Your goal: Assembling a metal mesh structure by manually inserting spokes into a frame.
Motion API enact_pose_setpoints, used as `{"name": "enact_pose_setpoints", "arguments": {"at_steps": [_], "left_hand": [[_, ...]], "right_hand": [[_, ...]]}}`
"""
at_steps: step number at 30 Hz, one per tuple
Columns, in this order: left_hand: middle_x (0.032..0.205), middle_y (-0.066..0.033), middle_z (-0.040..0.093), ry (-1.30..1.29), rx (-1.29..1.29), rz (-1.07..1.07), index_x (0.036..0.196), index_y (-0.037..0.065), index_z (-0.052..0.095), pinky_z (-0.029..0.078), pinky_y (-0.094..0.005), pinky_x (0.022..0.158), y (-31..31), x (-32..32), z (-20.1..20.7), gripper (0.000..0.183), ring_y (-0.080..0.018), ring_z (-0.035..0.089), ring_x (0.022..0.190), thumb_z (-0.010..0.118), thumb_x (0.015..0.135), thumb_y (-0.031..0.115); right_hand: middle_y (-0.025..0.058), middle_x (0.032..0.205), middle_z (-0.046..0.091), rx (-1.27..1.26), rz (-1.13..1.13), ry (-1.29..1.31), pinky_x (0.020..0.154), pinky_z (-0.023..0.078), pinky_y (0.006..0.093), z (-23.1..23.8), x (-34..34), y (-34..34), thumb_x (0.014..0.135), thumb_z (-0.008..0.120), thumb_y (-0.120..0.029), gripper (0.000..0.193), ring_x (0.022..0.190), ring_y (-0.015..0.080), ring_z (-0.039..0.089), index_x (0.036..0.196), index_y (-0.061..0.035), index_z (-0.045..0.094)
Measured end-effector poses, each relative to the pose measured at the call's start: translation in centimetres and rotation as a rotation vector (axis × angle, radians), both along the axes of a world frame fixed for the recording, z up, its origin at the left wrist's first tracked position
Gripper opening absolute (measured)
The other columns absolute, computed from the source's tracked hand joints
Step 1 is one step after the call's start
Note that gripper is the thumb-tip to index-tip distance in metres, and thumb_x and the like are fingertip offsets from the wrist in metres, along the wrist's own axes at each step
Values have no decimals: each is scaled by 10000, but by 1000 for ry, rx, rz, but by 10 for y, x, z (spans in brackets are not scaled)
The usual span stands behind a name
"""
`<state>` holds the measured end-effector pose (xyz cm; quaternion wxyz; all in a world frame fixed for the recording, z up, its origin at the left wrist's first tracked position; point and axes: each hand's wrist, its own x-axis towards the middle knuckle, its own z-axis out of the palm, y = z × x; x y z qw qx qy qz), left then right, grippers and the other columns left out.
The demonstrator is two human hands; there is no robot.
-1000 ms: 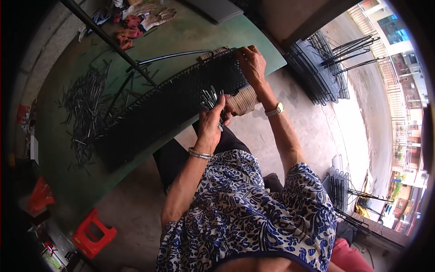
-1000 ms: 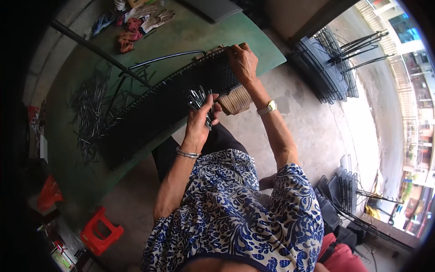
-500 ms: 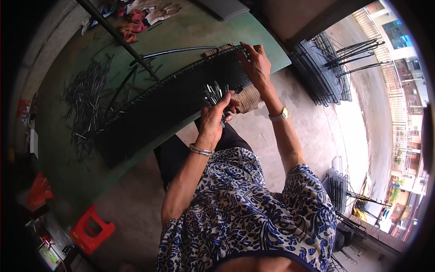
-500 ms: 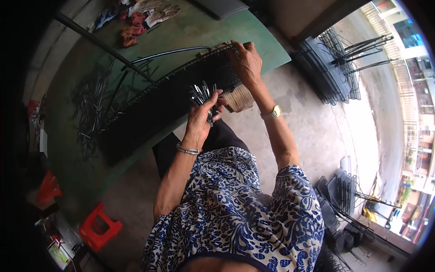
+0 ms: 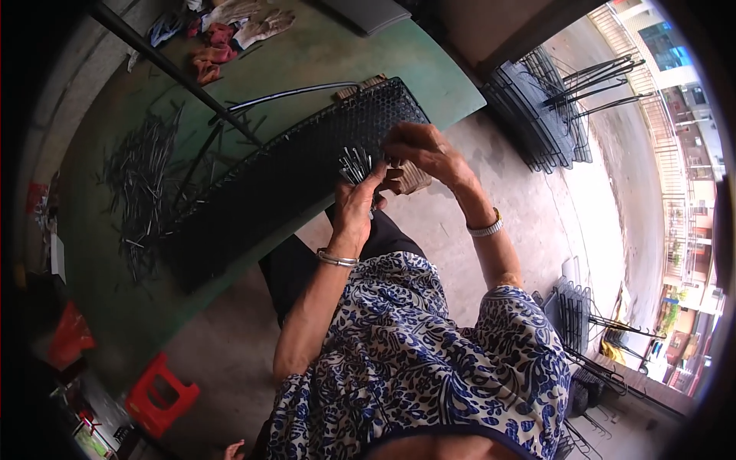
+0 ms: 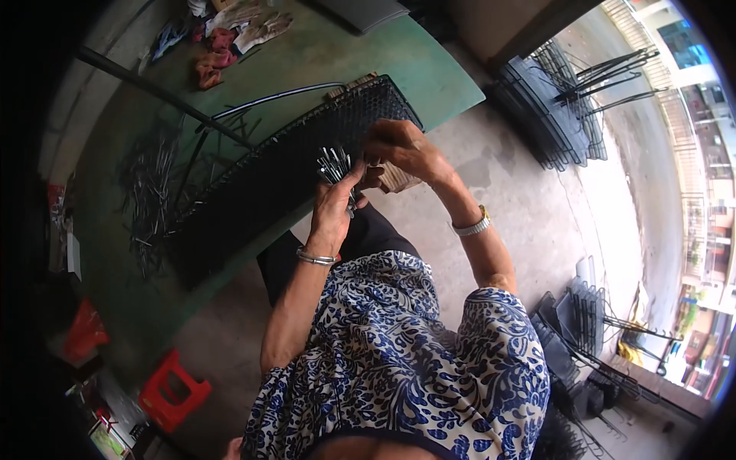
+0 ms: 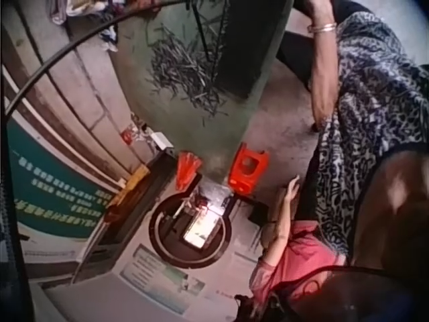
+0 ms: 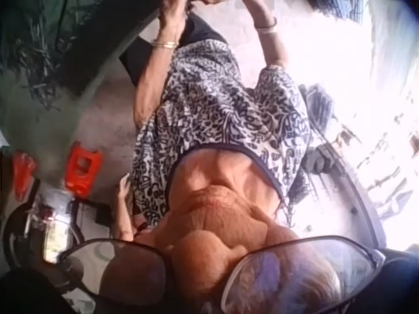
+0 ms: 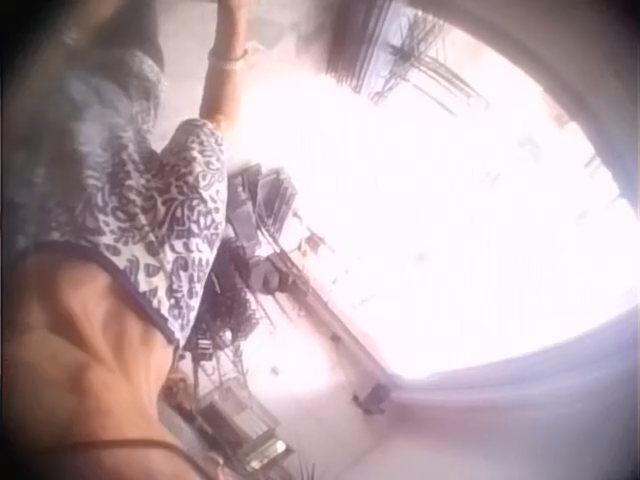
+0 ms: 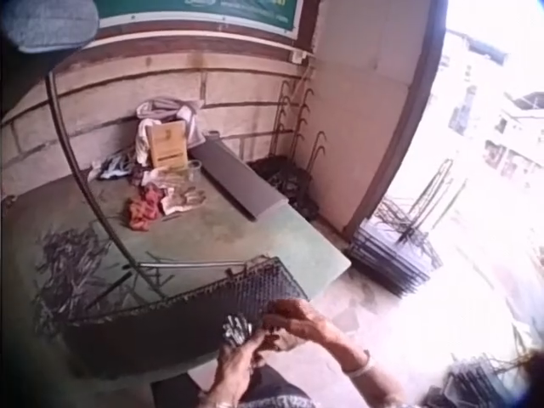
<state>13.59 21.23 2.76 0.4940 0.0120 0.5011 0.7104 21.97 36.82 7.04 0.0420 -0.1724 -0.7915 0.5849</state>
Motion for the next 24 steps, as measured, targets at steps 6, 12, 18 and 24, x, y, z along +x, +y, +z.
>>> {"name": "enact_pose_setpoints", "arguments": {"at_steps": [6,12,18,24], "left_hand": [[880,-42,711,18,-26,-58,1034,82,653,414,-240,508,-1,-8,2,201,-125,669,732,669,899,230],[872,-71,702,-33,14,-68,1054,46,671,524,-271,559,2,1,1,239,-140,670,736,651,913,238],[809,-59,674,-99,73,-70,1039,41,673,522,-270,552,1,1,0,223,-130,635,679,640,922,227],[722,-13,599,-79,79,-109,1024,46,675,378,-223,461,1,0,1,208,-72,479,556,650,919,223]], "right_hand": [[85,786,690,266,-587,258,680,523,277,1,-7,8,897,581,-64,107,712,152,674,930,36,599],[105,808,695,558,-723,442,626,521,280,-30,-22,48,901,568,-55,71,690,161,676,924,7,597],[118,774,686,721,-705,363,629,516,285,-51,-31,64,883,584,-54,66,670,173,671,893,9,601],[127,778,686,731,-710,352,641,522,294,-50,-34,65,873,612,-62,79,687,189,683,891,15,620]]}}
